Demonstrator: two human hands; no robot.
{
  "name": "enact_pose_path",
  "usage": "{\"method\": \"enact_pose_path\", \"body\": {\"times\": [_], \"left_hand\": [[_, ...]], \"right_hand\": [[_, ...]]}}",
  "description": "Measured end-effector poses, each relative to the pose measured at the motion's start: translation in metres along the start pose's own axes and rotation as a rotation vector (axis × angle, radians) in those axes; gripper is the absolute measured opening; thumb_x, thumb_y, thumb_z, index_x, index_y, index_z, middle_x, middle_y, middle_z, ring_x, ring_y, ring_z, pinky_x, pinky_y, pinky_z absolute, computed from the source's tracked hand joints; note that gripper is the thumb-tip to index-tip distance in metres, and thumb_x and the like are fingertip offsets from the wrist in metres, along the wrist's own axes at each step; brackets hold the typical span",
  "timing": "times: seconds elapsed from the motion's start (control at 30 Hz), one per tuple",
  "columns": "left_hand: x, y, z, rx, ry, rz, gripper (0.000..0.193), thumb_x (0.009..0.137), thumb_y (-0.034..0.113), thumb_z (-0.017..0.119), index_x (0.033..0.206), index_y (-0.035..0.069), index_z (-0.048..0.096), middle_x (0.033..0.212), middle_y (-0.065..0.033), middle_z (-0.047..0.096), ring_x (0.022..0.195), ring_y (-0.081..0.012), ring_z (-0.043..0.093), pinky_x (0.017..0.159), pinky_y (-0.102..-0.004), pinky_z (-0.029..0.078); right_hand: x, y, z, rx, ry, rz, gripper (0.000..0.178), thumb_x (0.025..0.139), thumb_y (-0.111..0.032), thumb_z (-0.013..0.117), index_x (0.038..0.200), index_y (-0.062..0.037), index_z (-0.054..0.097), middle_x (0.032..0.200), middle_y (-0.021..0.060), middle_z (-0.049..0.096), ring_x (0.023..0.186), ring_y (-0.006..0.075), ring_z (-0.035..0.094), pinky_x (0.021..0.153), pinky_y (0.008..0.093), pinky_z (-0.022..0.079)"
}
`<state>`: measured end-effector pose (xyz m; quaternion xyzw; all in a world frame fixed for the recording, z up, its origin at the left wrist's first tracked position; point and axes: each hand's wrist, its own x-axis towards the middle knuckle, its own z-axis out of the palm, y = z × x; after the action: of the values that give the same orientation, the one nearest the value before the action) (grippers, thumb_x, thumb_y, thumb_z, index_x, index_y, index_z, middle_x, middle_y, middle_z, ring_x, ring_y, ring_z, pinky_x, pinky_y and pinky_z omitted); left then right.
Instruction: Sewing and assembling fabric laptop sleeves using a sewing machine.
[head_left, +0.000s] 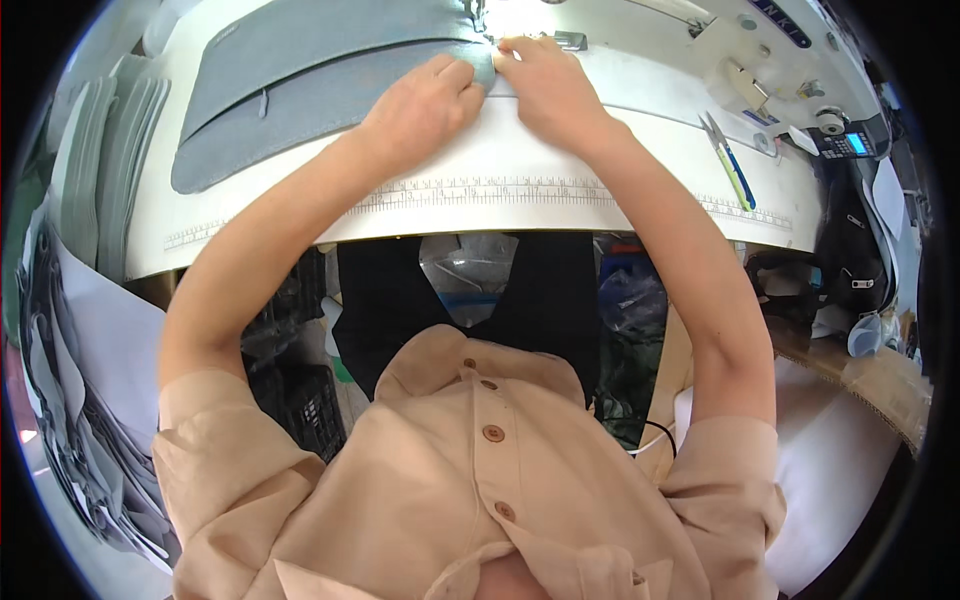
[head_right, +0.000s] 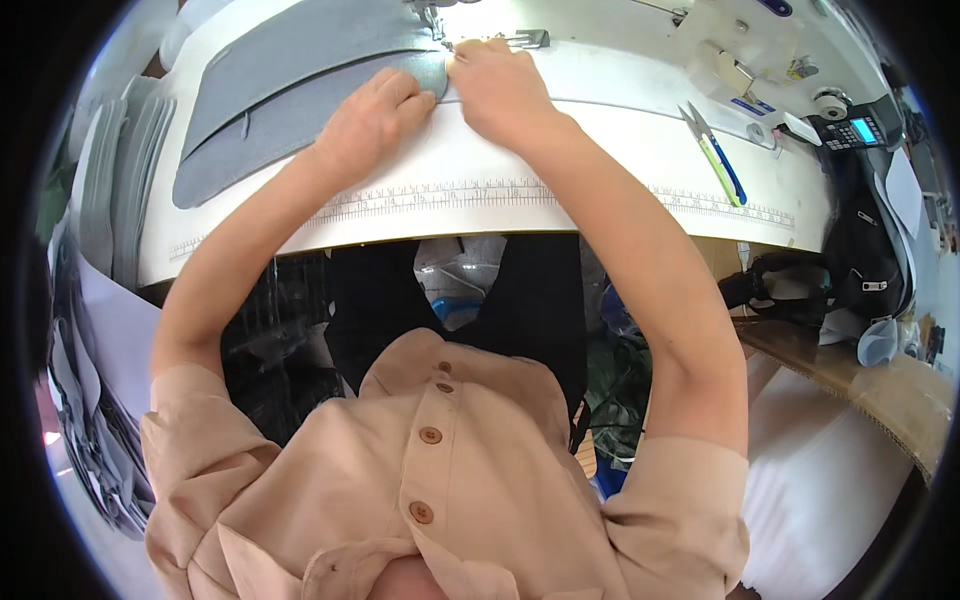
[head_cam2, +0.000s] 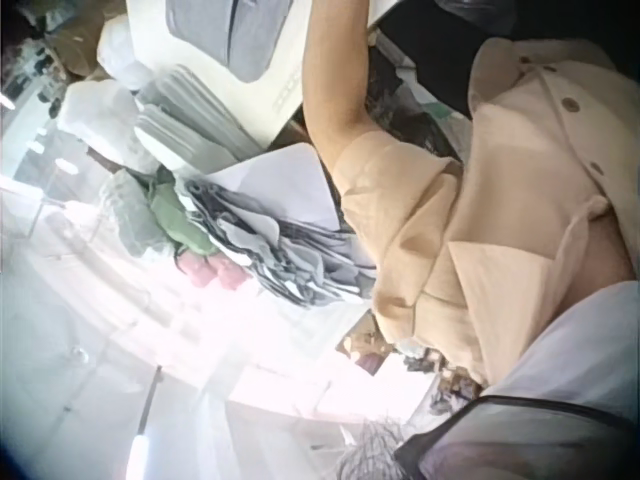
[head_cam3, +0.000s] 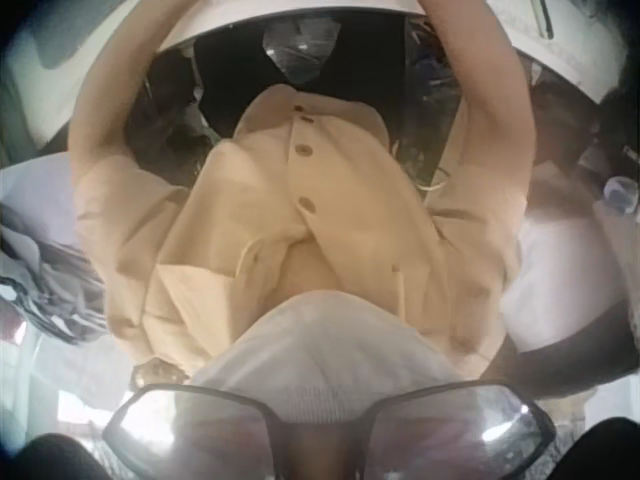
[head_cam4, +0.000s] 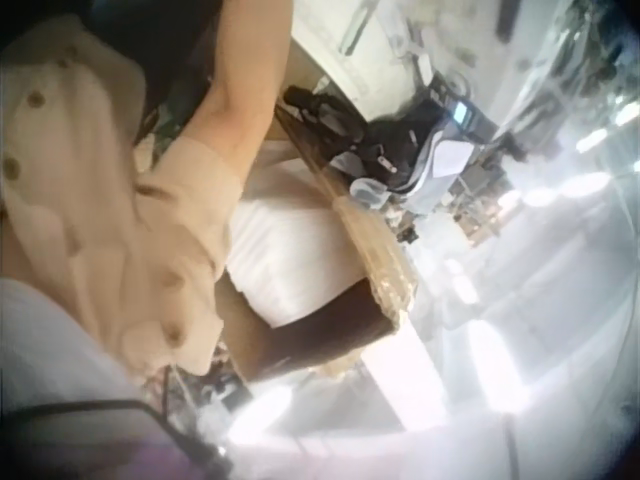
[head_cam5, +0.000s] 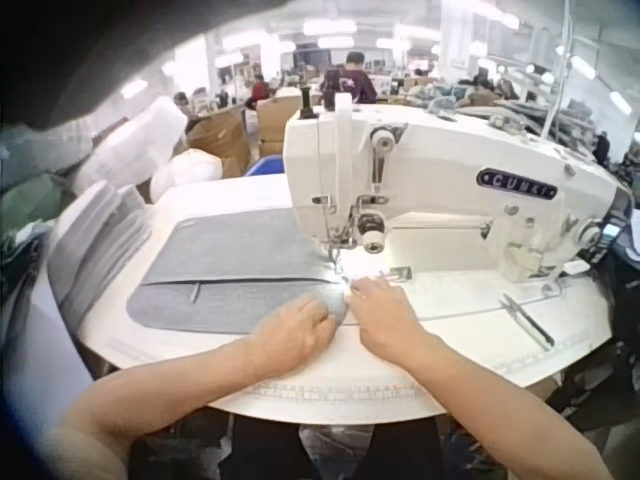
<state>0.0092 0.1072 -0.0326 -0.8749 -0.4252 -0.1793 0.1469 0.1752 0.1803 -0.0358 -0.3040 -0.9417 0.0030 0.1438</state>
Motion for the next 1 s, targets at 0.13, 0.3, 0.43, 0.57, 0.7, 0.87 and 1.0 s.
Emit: {"method": "enact_pose_path", "body": {"times": [0.13,0.3,0.43,0.57,0.7,0.87,1.0], "left_hand": [[-0.001,0.000,-0.003,0.007,0.004,-0.033,0.018,0.070,0.004,0.056,0.088,0.000,0.058,0.083,-0.0081,0.050,0.082,-0.0218,0.051,0.070,-0.0300,0.046],[-0.004,0.004,-0.007,-0.097,0.043,-0.076,0.021,0.067,0.003,0.058,0.088,0.000,0.058,0.086,-0.0089,0.051,0.086,-0.0232,0.051,0.074,-0.0296,0.046],[-0.012,0.005,-0.005,-0.209,0.145,-0.159,0.018,0.071,0.003,0.059,0.089,0.000,0.059,0.098,-0.0107,0.054,0.095,-0.0254,0.051,0.080,-0.0322,0.044],[-0.014,0.003,-0.004,-0.336,0.156,-0.253,0.011,0.075,0.004,0.059,0.085,0.000,0.061,0.101,-0.0112,0.056,0.098,-0.0270,0.051,0.083,-0.0344,0.043],[-0.011,-0.006,-0.002,-0.294,0.141,-0.224,0.011,0.074,0.005,0.059,0.084,0.001,0.061,0.099,-0.0108,0.056,0.096,-0.0271,0.051,0.082,-0.0338,0.043],[0.000,-0.034,0.010,-0.241,0.167,-0.211,0.011,0.073,0.006,0.059,0.084,0.003,0.062,0.098,-0.0102,0.057,0.094,-0.0281,0.051,0.080,-0.0355,0.042],[0.009,-0.039,0.012,-0.191,0.163,-0.253,0.011,0.073,0.008,0.059,0.083,0.003,0.063,0.099,-0.0097,0.057,0.094,-0.0287,0.050,0.080,-0.0364,0.043]], "right_hand": [[-0.020,-0.003,0.006,0.248,0.104,-0.049,0.045,0.085,-0.038,0.043,0.122,-0.0103,0.044,0.127,0.0085,0.043,0.116,0.0277,0.038,0.096,0.0424,0.027],[-0.030,-0.007,0.003,0.149,0.043,-0.113,0.052,0.085,-0.046,0.040,0.125,-0.0122,0.043,0.131,0.0046,0.040,0.120,0.0268,0.034,0.097,0.0436,0.025],[-0.033,-0.008,0.000,0.057,-0.007,-0.140,0.056,0.084,-0.050,0.040,0.126,-0.0123,0.041,0.131,0.0046,0.040,0.121,0.0263,0.033,0.098,0.0430,0.023],[-0.029,-0.007,-0.005,0.118,-0.021,-0.141,0.057,0.085,-0.049,0.040,0.126,-0.0107,0.042,0.131,0.0053,0.039,0.120,0.0264,0.034,0.097,0.0437,0.023],[-0.024,-0.005,-0.003,0.094,-0.024,-0.163,0.057,0.084,-0.049,0.042,0.124,-0.0087,0.043,0.129,0.0069,0.042,0.119,0.0287,0.035,0.096,0.0439,0.025],[-0.005,-0.003,0.002,0.066,0.063,-0.148,0.054,0.081,-0.045,0.049,0.119,-0.0073,0.047,0.124,0.0084,0.047,0.115,0.0281,0.039,0.092,0.0411,0.028],[0.000,-0.006,0.006,0.096,0.129,-0.133,0.051,0.080,-0.044,0.051,0.116,-0.0079,0.049,0.120,0.0074,0.049,0.114,0.0272,0.040,0.092,0.0407,0.028]]}}
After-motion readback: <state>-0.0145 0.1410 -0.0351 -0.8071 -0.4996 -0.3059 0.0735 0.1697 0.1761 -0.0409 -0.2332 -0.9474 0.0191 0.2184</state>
